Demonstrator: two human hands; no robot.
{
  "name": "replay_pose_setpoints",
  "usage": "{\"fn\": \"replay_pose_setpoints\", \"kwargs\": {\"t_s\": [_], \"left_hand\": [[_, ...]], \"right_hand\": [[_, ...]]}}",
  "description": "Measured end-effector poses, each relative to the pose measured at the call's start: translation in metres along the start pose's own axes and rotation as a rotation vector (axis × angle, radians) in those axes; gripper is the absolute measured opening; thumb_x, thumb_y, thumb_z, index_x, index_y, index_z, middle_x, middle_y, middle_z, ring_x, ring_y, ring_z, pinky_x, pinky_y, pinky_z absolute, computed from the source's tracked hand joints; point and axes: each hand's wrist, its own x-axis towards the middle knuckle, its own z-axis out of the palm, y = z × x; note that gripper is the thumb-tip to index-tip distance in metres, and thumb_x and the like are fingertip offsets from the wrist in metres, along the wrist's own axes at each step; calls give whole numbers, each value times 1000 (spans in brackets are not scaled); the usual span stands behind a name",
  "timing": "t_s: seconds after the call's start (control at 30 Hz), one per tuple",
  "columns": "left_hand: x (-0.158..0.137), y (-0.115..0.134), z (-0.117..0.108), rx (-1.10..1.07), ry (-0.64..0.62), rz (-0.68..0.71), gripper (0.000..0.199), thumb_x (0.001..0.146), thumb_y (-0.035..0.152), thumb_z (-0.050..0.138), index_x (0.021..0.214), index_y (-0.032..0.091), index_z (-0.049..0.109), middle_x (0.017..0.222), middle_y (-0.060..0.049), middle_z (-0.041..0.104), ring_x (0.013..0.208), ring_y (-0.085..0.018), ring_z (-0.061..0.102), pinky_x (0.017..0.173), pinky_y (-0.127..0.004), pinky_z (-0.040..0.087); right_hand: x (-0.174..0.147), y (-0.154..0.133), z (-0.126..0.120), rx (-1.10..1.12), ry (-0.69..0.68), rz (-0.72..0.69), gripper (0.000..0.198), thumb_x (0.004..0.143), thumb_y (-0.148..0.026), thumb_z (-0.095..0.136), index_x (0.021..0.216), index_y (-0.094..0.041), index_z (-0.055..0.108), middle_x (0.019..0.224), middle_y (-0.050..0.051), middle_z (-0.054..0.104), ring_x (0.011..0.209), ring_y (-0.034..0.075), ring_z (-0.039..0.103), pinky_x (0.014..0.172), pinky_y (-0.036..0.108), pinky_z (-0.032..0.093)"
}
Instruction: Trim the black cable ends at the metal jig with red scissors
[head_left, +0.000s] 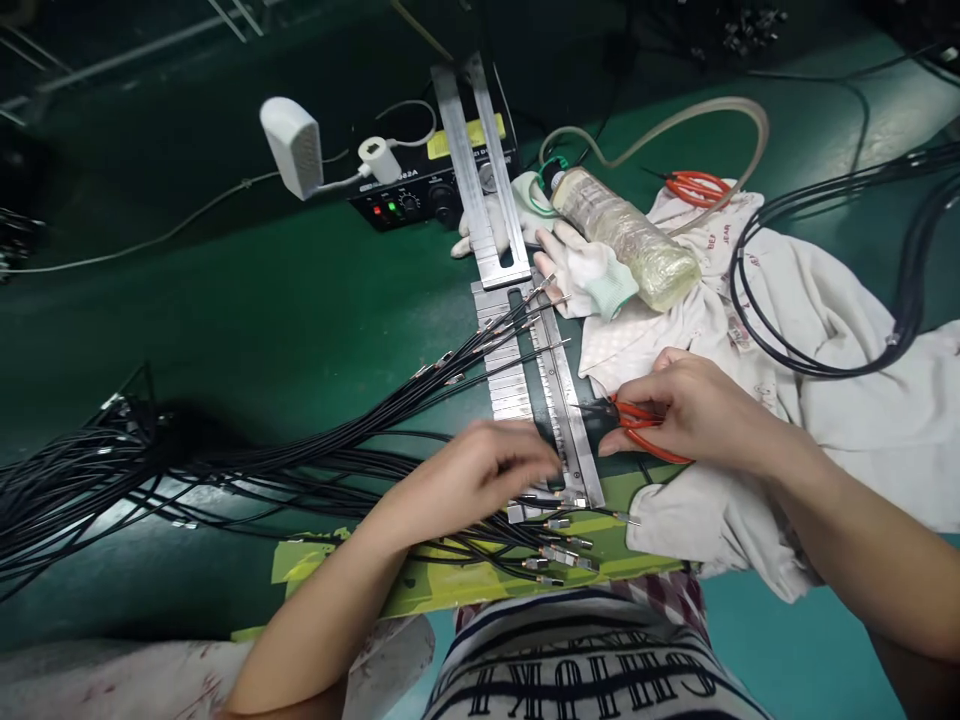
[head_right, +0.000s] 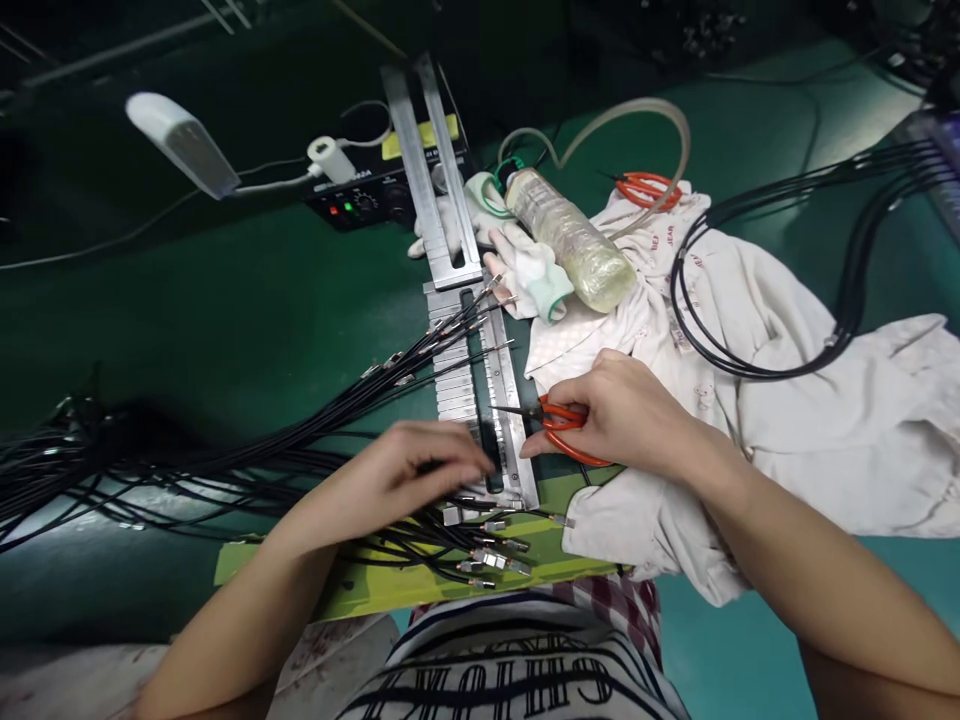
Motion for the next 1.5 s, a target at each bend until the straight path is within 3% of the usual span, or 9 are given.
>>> {"fn": "replay_pose_setpoints", "kwargs": {"t_s": [0.1, 0.17, 0.3, 0.4, 0.57, 0.67, 1.03, 1.3, 1.5], "left_hand": [[11, -18, 1, 327, 543, -15, 18, 97, 20, 52, 97, 13, 68, 94, -9, 67, 90, -21, 61, 82, -34, 50], [25, -28, 1, 493, 617, 8, 18, 96, 17, 52, 106, 12, 67, 101, -12, 67, 97, -24, 59, 87, -38, 49], [56, -32, 4, 580, 493, -29, 25, 92, 13, 56, 116, 10, 62, 107, -13, 67, 100, -27, 58, 90, -42, 49], [62, -30, 8, 394, 517, -8, 16, 92, 11, 54, 103, 12, 66, 97, -10, 67, 91, -22, 60, 83, -36, 51], [43, -18, 16, 54, 523, 47, 10, 90, 15, 62, 95, 15, 71, 89, -7, 71, 80, -17, 65, 69, -26, 50], [34, -8, 21, -18, 479, 6, 12, 88, 14, 63, 94, 15, 73, 85, -6, 71, 73, -14, 64, 60, -22, 47], [26, 5, 24, -3, 329, -68, 11, 85, 10, 62, 84, 14, 72, 69, 1, 58, 59, -8, 48, 53, -19, 34], [24, 6, 23, 38, 291, -61, 11, 83, 7, 62, 82, 14, 70, 69, 2, 58, 61, -9, 49, 55, -20, 34], [23, 5, 23, 58, 307, -27, 9, 86, 10, 63, 82, 14, 70, 67, 1, 58, 59, -9, 49, 55, -20, 36]], "right_hand": [[2, 0, 1, 34, 51, 39, 56, 78, -58, 67, 55, -20, 34, 50, -8, 26, 54, 9, 22, 59, 26, 25], [3, 0, 0, 58, 69, 88, 55, 78, -58, 68, 56, -20, 35, 51, -8, 26, 53, 9, 22, 54, 26, 22], [5, 3, -4, 56, 90, 210, 51, 81, -61, 62, 58, -21, 41, 51, -7, 33, 52, 9, 26, 51, 26, 19], [4, 4, -7, -9, 93, 248, 51, 83, -61, 59, 59, -21, 41, 52, -6, 35, 53, 10, 27, 53, 27, 21], [2, 1, -11, -214, 158, 107, 50, 84, -58, 59, 57, -20, 40, 49, -6, 41, 53, 10, 27, 67, 29, 26], [0, 0, -14, -291, 98, 30, 49, 85, -59, 58, 59, -20, 49, 54, -4, 53, 55, 11, 25, 69, 31, 24], [0, -5, -15, -369, -91, -48, 52, 84, -65, 57, 59, -20, 54, 48, -4, 51, 55, 12, 14, 70, 35, 23], [-2, -7, -12, -430, -157, -62, 37, 85, -51, 60, 65, -21, 58, 58, 1, 63, 54, 13, 26, 71, 38, 23], [-2, -12, -11, -478, -185, -71, 35, 87, -47, 58, 64, -20, 55, 59, 2, 66, 52, 12, 24, 69, 38, 22]]}}
